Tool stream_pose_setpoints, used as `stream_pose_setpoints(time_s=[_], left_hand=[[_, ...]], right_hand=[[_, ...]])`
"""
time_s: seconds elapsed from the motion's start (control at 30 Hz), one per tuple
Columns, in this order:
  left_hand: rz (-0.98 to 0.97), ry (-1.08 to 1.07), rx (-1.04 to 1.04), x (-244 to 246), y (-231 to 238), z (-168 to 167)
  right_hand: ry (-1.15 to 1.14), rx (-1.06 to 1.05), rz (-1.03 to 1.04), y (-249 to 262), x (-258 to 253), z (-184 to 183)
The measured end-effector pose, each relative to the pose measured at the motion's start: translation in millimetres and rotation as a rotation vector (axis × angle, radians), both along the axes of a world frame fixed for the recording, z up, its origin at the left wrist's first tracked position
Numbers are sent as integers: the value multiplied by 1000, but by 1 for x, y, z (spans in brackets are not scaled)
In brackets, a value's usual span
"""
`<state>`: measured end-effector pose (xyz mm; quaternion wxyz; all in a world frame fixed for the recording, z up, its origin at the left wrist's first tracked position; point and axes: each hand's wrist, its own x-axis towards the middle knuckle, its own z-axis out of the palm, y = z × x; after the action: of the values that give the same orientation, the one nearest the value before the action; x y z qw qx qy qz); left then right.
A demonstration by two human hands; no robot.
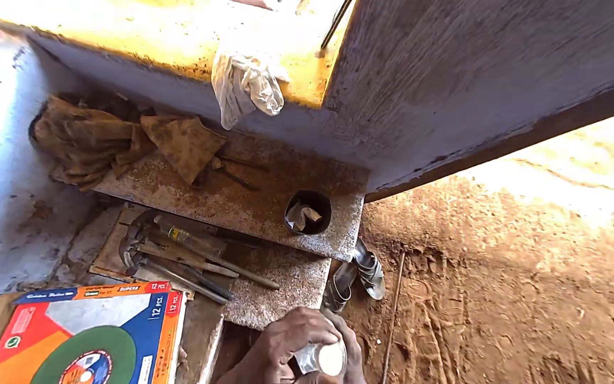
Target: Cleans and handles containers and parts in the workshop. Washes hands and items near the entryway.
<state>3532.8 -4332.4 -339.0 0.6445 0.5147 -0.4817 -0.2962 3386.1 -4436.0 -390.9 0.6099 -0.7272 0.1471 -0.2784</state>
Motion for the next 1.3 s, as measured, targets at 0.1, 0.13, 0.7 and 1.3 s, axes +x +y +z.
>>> stream_pose_setpoints(time_s=[0.1, 0.13, 0.7, 1.3], left_hand=[[-356, 273, -20, 21, -3, 21], [-447, 318, -19, 27, -4, 25], [450, 85, 39, -49, -1, 31], [20, 202, -58, -16, 2, 36]], right_hand=[[25, 99, 183, -8, -6, 27], [16, 122, 258, -11, -8, 28], [175, -65, 125, -14, -1, 40], [98, 156, 496, -38, -1, 40]])
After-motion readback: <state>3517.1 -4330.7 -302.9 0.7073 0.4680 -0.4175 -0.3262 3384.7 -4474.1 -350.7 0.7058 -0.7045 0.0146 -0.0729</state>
